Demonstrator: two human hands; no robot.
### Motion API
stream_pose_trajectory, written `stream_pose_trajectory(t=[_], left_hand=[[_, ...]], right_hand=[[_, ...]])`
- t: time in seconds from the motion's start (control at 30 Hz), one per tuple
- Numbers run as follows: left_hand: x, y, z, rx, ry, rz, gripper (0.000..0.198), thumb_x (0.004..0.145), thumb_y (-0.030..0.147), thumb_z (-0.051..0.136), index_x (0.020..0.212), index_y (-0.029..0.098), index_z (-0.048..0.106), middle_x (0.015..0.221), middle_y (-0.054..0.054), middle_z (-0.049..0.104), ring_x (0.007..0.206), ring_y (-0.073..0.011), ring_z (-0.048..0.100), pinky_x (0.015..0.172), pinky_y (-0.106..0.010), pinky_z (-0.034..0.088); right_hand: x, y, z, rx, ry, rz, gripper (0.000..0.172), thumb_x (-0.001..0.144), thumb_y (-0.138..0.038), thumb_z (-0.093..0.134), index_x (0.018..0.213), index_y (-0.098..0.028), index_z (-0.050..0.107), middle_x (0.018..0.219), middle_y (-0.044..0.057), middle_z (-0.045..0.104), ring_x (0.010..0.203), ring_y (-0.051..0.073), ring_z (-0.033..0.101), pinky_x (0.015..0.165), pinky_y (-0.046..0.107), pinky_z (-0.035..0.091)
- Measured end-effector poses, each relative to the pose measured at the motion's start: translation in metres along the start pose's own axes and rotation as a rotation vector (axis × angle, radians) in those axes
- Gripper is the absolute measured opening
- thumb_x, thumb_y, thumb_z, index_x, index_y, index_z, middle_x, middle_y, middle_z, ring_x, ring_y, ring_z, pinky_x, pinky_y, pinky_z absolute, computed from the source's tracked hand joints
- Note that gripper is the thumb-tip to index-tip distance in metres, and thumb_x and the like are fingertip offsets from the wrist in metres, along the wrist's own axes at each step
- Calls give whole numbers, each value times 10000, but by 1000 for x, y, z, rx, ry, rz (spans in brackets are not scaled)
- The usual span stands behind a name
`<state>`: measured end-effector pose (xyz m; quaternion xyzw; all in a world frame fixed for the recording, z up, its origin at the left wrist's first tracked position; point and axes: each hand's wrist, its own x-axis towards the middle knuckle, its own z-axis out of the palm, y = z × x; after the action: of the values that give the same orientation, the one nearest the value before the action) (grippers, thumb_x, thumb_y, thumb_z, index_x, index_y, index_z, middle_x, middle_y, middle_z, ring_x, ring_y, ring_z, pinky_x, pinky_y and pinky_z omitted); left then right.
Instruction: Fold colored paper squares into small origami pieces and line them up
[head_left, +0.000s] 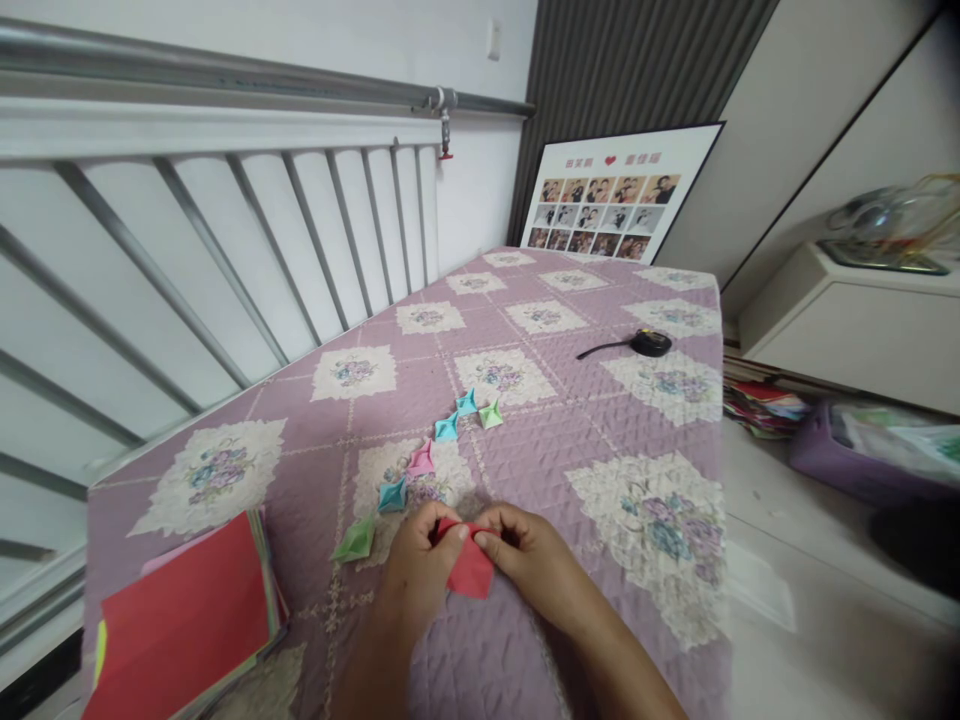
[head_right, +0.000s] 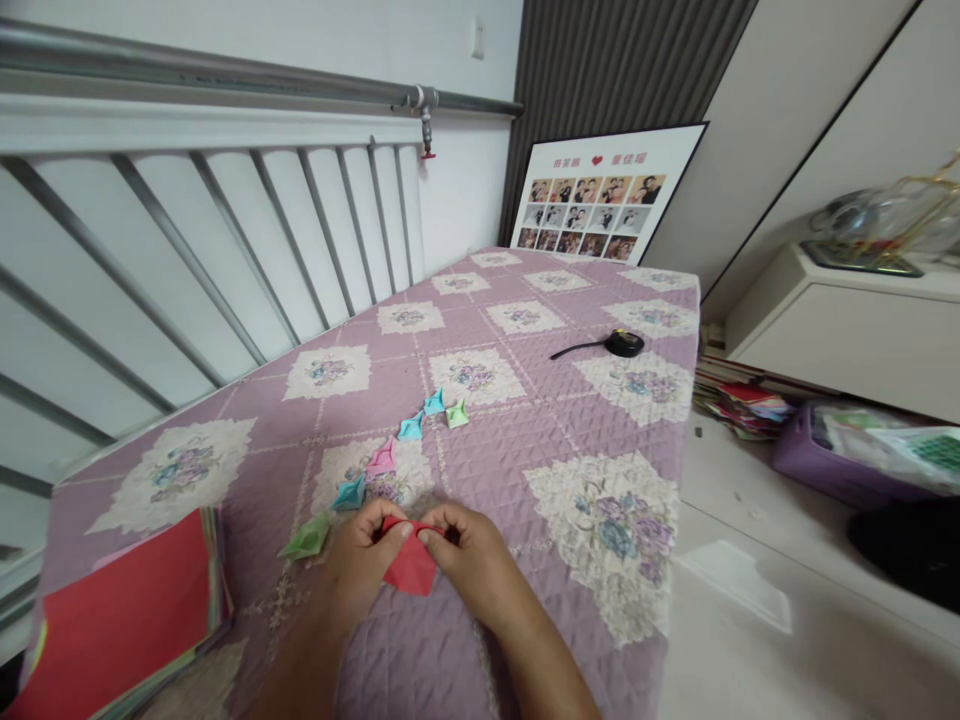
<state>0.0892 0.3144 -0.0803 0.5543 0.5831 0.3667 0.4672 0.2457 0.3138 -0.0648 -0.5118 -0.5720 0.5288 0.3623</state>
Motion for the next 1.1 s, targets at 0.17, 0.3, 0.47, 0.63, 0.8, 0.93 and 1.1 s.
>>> stream_pose_trajectory(t=[0.17, 0.3, 0.47, 0.63, 0.8, 0.93, 1.1], left_hand=[[0, 2, -1, -45, -48, 25, 106, 775, 277, 508, 739, 193, 562, 653, 42, 523, 624, -126, 484, 576, -227, 368], [0, 3, 1, -48, -92, -16, 89, 737, 239, 543, 793, 189, 589, 695, 33, 572, 646, -133, 506, 599, -230, 387], [5, -7, 2, -210, -1, -80, 129, 732, 300, 575, 792, 186, 576, 653, 38, 559, 592, -128, 500, 574, -231, 386], [8, -15, 0, -344, 64, -73, 151, 735, 331, 593, 770, 188, 559, 665, 39, 559, 589, -122, 497, 573, -226, 396], [3, -11, 3, -299, -5, -48, 147, 774, 327, 573, 725, 193, 537, 634, 49, 514, 575, -115, 465, 536, -214, 360], [-1, -10, 3, -281, 38, -55, 261, 850, 419, 502, 707, 199, 507, 607, 59, 459, 538, -105, 413, 508, -209, 334], [-1, -10, 1, -252, 88, -64, 312, 876, 458, 455, 705, 201, 501, 613, 50, 458, 560, -112, 416, 522, -212, 339]], right_hand=[[-1, 0, -1, -60, 17, -26, 210, 796, -353, 534, 666, -189, 525, 627, -43, 468, 610, 113, 435, 580, 235, 356], [1, 4, -5, -11, 106, -33, 245, 817, -397, 528, 681, -196, 494, 627, -49, 447, 605, 109, 416, 579, 231, 352], [3, 10, -7, 81, 110, -13, 274, 828, -434, 536, 696, -200, 477, 624, -59, 423, 586, 100, 388, 560, 222, 327], [2, 7, -3, 87, 33, 10, 258, 786, -418, 596, 697, -185, 530, 643, -48, 474, 599, 102, 416, 565, 224, 336], [0, 0, 5, 211, 48, 60, 269, 762, -449, 628, 795, -183, 613, 732, -18, 590, 673, 132, 509, 610, 239, 393], [-1, 0, 6, 256, 37, 98, 266, 763, -447, 639, 758, -183, 609, 695, -28, 579, 624, 113, 484, 562, 222, 373], [-1, 2, 6, 257, 27, 111, 267, 749, -442, 648, 725, -180, 605, 666, -35, 566, 595, 105, 466, 546, 215, 362]])
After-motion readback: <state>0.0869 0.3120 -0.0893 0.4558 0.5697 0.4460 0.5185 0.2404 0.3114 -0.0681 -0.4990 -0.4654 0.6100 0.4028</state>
